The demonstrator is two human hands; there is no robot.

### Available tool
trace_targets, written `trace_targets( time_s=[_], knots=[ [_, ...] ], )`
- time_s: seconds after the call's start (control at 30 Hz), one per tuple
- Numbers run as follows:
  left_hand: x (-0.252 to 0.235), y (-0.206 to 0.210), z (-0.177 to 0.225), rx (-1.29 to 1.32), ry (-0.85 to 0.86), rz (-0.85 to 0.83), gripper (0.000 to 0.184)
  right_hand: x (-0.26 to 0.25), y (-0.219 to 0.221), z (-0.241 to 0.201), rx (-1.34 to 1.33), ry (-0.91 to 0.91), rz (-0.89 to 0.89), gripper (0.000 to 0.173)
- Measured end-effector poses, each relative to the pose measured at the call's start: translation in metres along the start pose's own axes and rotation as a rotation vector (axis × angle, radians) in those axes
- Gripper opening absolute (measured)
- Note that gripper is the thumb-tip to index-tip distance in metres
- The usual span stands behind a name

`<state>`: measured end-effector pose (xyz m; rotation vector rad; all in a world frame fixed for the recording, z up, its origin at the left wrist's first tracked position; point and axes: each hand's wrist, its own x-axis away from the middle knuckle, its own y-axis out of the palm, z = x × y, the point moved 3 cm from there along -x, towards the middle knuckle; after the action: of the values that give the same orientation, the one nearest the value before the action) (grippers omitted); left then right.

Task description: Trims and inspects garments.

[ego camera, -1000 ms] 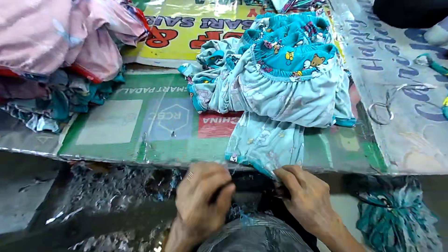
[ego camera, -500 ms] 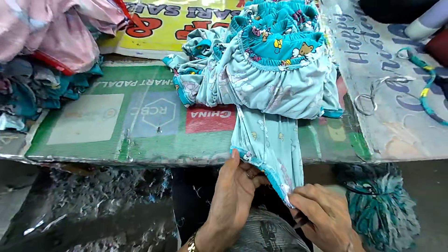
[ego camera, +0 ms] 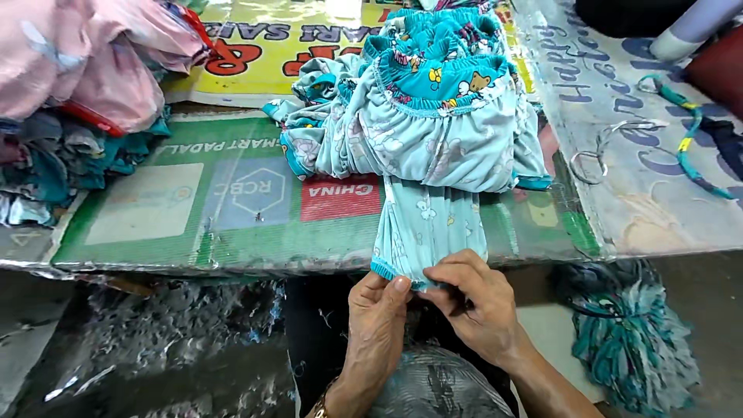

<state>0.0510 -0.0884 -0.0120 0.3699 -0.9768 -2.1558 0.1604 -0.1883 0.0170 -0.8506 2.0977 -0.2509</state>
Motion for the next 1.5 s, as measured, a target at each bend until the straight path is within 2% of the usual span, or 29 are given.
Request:
trace_targets(
  time_s=[0.07,0.2,0.3,0.47,0.53,0.6,0.73,0.8,0.87,0.97,1.03,1.2,1.5],
  knots=[
    [0.001,-0.002,-0.001,0.021,0.002,0.055,0.022,-0.003,0.006,0.001,-0.024,-0.033,0.012,0.013],
    [0.008,-0.006,0.0,-0.004,0.048,0.124,0.022,0.002,0.008,-0.004,0.069,-0.055,0.01,0.011],
    [0.01,-0.01,-0.007,-0.039,0.087,0.045,0.032,0.006,0.012,-0.007,0.197,-0.063,0.006,0.014],
    [0.011,-0.016,-0.017,-0.127,0.109,0.012,0.045,0.014,0.017,-0.002,0.219,-0.041,0.005,0.016],
    [0.011,-0.017,-0.015,-0.276,0.207,0.001,0.047,0.016,0.016,-0.005,0.278,-0.075,0.016,0.013],
    [0.013,-0.02,-0.012,-0.519,0.374,-0.049,0.05,0.017,0.015,-0.008,0.33,-0.105,0.02,0.014],
    [0.011,-0.027,-0.004,-1.117,0.711,-0.204,0.021,0.019,0.017,-0.016,0.35,-0.154,-0.008,0.009],
    [0.011,-0.031,-0.001,-1.227,0.799,-0.219,0.015,0.022,0.019,-0.02,0.327,-0.174,-0.033,0.007],
    [0.01,-0.034,0.004,-1.256,0.854,-0.224,0.012,0.025,0.017,-0.022,0.29,-0.163,-0.063,0.007],
    [0.014,-0.037,0.012,-1.321,0.923,-0.237,0.011,0.024,0.008,-0.022,0.309,-0.054,-0.11,0.024],
    [0.018,-0.037,0.017,-1.356,0.955,-0.241,0.01,0.021,0.0,-0.022,0.371,0.002,-0.156,0.029],
    [0.025,-0.037,0.021,-1.333,0.943,-0.224,0.01,0.015,-0.006,-0.018,0.447,-0.048,-0.217,0.017],
    [0.022,-0.032,0.013,-1.238,0.889,-0.221,0.009,0.013,0.012,-0.009,0.372,-0.114,-0.189,0.017]
  ],
)
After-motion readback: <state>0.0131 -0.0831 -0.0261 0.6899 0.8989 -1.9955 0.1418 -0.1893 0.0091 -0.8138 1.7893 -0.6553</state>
